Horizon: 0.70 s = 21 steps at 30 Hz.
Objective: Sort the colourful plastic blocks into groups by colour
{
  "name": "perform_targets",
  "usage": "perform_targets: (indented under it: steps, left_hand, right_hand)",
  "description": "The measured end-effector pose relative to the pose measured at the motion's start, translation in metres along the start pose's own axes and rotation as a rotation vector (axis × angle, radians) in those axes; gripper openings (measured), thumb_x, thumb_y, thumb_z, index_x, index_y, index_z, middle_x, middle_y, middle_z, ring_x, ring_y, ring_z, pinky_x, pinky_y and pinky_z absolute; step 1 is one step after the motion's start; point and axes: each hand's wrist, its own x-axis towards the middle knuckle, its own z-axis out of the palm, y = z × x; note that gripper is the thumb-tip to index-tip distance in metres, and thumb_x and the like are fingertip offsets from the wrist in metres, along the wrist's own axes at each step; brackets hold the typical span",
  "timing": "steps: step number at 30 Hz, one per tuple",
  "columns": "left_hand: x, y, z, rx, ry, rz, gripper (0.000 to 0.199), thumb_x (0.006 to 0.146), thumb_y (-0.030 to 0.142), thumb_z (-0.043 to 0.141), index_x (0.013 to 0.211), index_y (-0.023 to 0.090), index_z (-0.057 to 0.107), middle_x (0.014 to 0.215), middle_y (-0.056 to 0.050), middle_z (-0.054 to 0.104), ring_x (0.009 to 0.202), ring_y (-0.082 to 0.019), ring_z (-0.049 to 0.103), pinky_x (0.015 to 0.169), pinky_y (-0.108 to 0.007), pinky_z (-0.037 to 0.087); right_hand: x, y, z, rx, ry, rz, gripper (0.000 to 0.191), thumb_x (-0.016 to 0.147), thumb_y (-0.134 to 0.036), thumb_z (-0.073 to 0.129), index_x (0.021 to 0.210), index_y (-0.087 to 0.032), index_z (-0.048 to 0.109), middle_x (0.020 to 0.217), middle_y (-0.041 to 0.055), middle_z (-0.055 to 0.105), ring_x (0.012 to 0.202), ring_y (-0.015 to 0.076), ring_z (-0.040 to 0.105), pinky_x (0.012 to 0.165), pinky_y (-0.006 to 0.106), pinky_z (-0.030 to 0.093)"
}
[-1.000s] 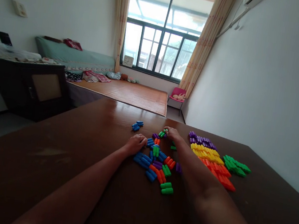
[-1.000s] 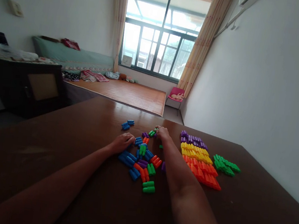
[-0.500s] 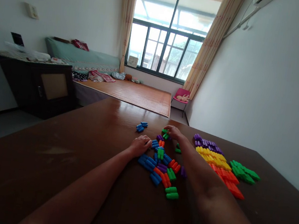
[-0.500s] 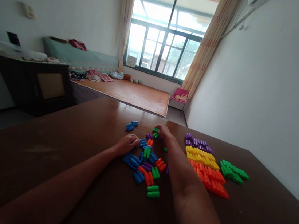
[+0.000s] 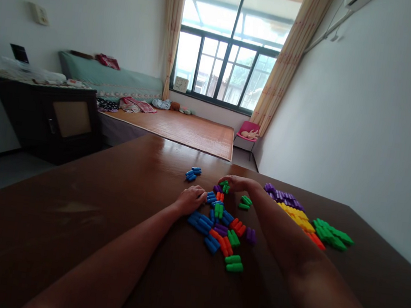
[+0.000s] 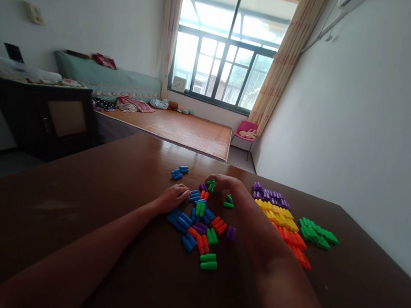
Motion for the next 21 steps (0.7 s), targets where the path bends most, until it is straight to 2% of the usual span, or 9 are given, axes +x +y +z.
perform_targets:
  steps: [3,5,10,13,17,19,21]
  left_hand:
    - [0.000,0.000,-0.001,0.004,-0.008,-0.006,0.039,0.093,0.036,0.038,0.074,0.022,0.069,0.095,-0.003,0.067,0.092,-0.018,0.060,0.087,-0.028,0.042]
    - [0.000,-0.001,-0.001,0.010,-0.007,-0.011,0.039,0.093,0.035,0.038,0.074,0.022,0.069,0.095,-0.004,0.067,0.092,-0.018,0.060,0.086,-0.028,0.043]
    - [0.001,-0.003,0.001,0.009,-0.003,0.006,0.038,0.093,0.035,0.038,0.074,0.021,0.068,0.093,-0.004,0.067,0.091,-0.018,0.060,0.084,-0.028,0.043]
    - [0.001,-0.004,0.002,0.005,-0.004,0.005,0.038,0.093,0.035,0.039,0.074,0.022,0.068,0.093,-0.004,0.066,0.092,-0.018,0.060,0.085,-0.028,0.043]
    - [0.002,-0.003,0.000,0.003,-0.009,-0.018,0.038,0.092,0.036,0.039,0.074,0.022,0.069,0.095,-0.004,0.066,0.094,-0.018,0.060,0.086,-0.028,0.043]
    - [0.001,-0.001,-0.001,0.002,-0.011,-0.025,0.038,0.092,0.036,0.039,0.074,0.022,0.069,0.095,-0.004,0.067,0.093,-0.018,0.060,0.086,-0.028,0.043]
    - [0.001,0.000,-0.001,0.002,-0.012,-0.020,0.038,0.092,0.036,0.039,0.073,0.022,0.069,0.095,-0.004,0.067,0.092,-0.018,0.060,0.086,-0.028,0.043]
  right_hand:
    - [-0.003,0.002,0.001,-0.041,-0.109,0.083,0.060,0.060,-0.011,0.070,0.119,-0.024,0.065,0.104,0.0031,0.069,0.082,0.0180,0.064,0.067,0.023,0.051]
    - [-0.006,0.004,0.004,-0.100,-0.109,0.111,0.063,0.061,-0.015,0.072,0.122,-0.027,0.062,0.110,0.0036,0.067,0.089,0.0194,0.064,0.072,0.024,0.051]
    - [-0.012,0.007,0.013,-0.158,-0.045,-0.018,0.066,0.061,-0.013,0.072,0.124,-0.029,0.061,0.125,0.0048,0.059,0.111,0.0241,0.056,0.088,0.028,0.048]
    - [-0.015,0.008,0.015,-0.090,-0.038,-0.014,0.061,0.062,-0.012,0.072,0.119,-0.029,0.064,0.121,0.0030,0.062,0.104,0.0217,0.060,0.083,0.026,0.049]
    - [-0.020,0.012,0.015,-0.071,0.028,0.138,0.043,0.061,-0.023,0.079,0.103,-0.026,0.070,0.103,0.0018,0.068,0.097,0.0222,0.063,0.078,0.026,0.050]
    - [-0.023,0.015,0.014,-0.084,0.040,0.176,0.044,0.060,-0.027,0.081,0.102,-0.025,0.070,0.104,0.0029,0.068,0.097,0.0233,0.063,0.077,0.027,0.051]
    - [-0.026,0.017,0.011,-0.062,0.017,0.184,0.049,0.059,-0.020,0.080,0.107,-0.025,0.068,0.108,0.0035,0.067,0.098,0.0229,0.063,0.077,0.027,0.051]
